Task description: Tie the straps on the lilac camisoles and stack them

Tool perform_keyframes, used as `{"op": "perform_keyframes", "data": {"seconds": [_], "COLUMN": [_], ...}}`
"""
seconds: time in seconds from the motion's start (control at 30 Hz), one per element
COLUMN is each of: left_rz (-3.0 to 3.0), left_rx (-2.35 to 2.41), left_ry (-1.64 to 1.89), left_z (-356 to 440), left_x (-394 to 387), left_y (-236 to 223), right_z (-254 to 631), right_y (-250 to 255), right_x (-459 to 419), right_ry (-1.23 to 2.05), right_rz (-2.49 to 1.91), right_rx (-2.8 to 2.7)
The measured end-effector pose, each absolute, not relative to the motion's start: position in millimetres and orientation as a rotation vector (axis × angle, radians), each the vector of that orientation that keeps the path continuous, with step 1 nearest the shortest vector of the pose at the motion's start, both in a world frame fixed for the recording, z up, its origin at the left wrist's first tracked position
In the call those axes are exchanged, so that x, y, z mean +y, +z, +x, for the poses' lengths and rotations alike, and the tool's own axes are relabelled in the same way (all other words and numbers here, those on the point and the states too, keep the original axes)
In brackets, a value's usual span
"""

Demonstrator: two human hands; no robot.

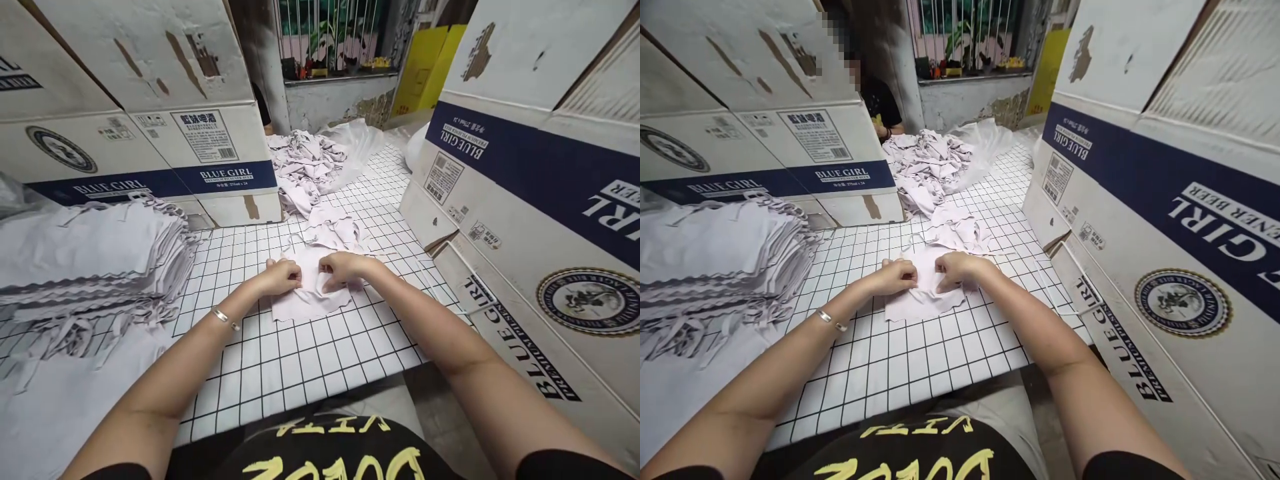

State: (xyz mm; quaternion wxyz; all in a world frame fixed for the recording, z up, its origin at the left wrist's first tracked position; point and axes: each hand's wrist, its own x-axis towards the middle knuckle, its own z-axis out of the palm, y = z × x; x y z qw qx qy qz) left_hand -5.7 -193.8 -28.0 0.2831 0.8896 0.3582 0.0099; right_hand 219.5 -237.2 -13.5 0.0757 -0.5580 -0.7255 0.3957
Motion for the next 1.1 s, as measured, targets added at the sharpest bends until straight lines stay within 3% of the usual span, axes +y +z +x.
{"op": "perform_keyframes", "data": {"seconds": [0.13, 0.23, 0.47, 0.67, 0.8, 0.93, 1.1], "left_rz": [2.034, 1.749, 1.422, 1.691, 2.1, 2.488, 2.709], "left_rx": [0.635, 0.571, 0.805, 1.054, 1.485, 1.464, 1.633], "left_ry": [0.341, 0.253, 0.155, 0.245, 0.393, 0.179, 0.038], "left_z": [-9.7, -9.9, -59.5, -91.2, -93.0, -84.7, -85.7], "left_x": [-193.7, -186.8, -161.4, -154.8, -192.3, -246.5, -263.2], "left_y": [-21.1, -13.7, -6.4, -4.4, -11.3, -31.0, -29.8], "right_z": [222.4, 223.0, 232.3, 235.9, 242.5, 233.1, 227.1], "right_y": [-6.9, 6.3, -0.7, -16.9, -21.2, -42.2, -49.6], "right_x": [-236.4, -228.2, -200.9, -195.8, -233.2, -273.0, -276.9], "right_ry": [1.413, 1.473, 1.336, 0.665, 0.618, 0.443, 0.198], "right_rz": [-1.43, -1.161, -1.371, -1.819, -1.682, -1.678, -1.744], "right_rx": [-2.087, -1.955, -1.77, -1.596, -1.863, -2.15, -2.014]}}
